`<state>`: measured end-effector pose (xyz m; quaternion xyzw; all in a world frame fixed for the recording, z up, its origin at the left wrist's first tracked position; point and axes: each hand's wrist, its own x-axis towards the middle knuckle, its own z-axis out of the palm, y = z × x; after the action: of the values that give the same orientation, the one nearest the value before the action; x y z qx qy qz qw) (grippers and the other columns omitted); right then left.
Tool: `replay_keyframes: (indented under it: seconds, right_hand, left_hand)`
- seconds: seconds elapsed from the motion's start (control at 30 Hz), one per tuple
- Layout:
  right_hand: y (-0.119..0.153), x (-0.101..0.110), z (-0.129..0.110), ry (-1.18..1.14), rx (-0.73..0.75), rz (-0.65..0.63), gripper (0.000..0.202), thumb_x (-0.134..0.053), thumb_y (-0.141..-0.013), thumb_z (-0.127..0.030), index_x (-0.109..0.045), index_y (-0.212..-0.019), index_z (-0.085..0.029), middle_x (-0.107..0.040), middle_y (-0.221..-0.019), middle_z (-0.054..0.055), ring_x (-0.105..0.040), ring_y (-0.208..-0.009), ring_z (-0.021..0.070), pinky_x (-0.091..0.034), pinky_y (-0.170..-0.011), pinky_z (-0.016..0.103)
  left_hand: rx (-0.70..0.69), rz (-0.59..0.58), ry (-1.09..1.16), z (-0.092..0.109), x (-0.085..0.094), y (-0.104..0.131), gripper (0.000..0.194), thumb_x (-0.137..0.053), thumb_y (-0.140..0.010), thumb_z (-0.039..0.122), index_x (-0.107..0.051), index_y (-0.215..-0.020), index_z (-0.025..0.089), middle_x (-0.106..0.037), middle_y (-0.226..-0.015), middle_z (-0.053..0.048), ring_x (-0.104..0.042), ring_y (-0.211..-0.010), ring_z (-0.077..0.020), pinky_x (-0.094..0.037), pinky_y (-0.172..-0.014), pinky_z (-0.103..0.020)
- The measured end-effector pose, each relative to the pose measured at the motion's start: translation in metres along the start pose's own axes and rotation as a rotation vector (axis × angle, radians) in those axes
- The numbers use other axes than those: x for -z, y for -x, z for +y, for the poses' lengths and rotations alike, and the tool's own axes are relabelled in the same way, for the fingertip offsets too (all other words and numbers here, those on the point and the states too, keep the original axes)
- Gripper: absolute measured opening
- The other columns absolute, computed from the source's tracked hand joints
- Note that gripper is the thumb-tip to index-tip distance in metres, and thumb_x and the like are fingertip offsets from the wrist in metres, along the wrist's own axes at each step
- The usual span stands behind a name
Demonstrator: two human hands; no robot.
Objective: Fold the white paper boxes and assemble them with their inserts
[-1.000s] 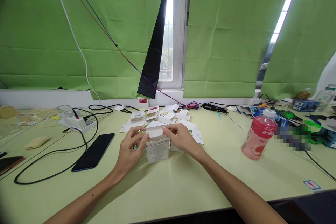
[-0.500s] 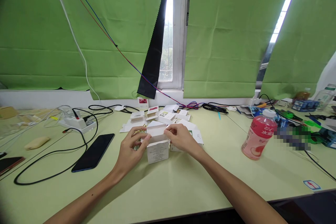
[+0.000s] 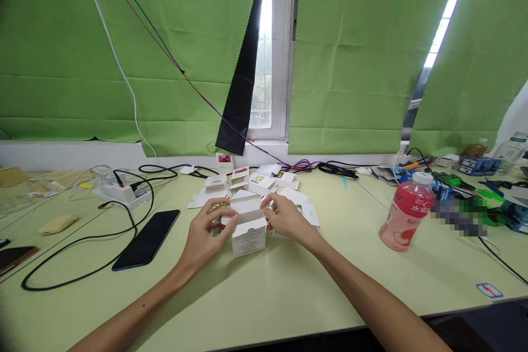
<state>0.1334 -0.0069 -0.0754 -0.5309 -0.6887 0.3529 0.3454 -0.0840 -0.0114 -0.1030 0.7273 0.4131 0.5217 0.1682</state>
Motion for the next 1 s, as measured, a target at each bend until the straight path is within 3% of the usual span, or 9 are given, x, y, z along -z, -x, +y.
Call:
replay_keyframes:
  seconds: [0.37, 0.67, 1.0]
  right_hand:
    - [0.0021, 0.0008, -0.0016, 0.002, -0.01, -0.036, 0.005, -0.055, -0.092, -0.028, -0.054, -0.094, -0.024, -0.054, -0.061, -0.006, -0.062, -0.059, 0.0144, -0.043, -0.05, 0.022]
    - [0.0035, 0.0015, 0.0003, -0.202, -0.109, -0.137, 0.01, -0.057, -0.095, -0.031, -0.05, -0.096, -0.024, -0.056, -0.065, -0.006, -0.062, -0.057, 0.0111, -0.049, -0.051, 0.02]
    - [0.0015, 0.0006, 0.0032, -0.243, -0.075, -0.143, 0.016, -0.061, -0.093, -0.035, -0.049, -0.094, -0.023, -0.058, -0.063, -0.007, -0.063, -0.055, 0.0109, -0.05, -0.052, 0.021]
  left_hand:
    - [-0.002, -0.004, 0.01, 0.0021, 0.0012, -0.0011, 0.02, -0.066, -0.086, 0.038, -0.076, -0.083, 0.021, -0.058, -0.113, -0.008, -0.066, -0.074, -0.0128, -0.06, -0.056, -0.023]
    - [-0.024, 0.0, 0.023, 0.0023, 0.0001, -0.0012, 0.019, -0.065, -0.087, 0.034, -0.076, -0.082, 0.02, -0.058, -0.112, -0.01, -0.067, -0.083, -0.0168, -0.058, -0.054, -0.023]
    - [-0.063, 0.027, 0.013, -0.0006, -0.0011, 0.0007, 0.017, -0.062, -0.088, 0.03, -0.076, -0.085, 0.02, -0.058, -0.112, -0.01, -0.065, -0.095, -0.0192, -0.057, -0.055, -0.02]
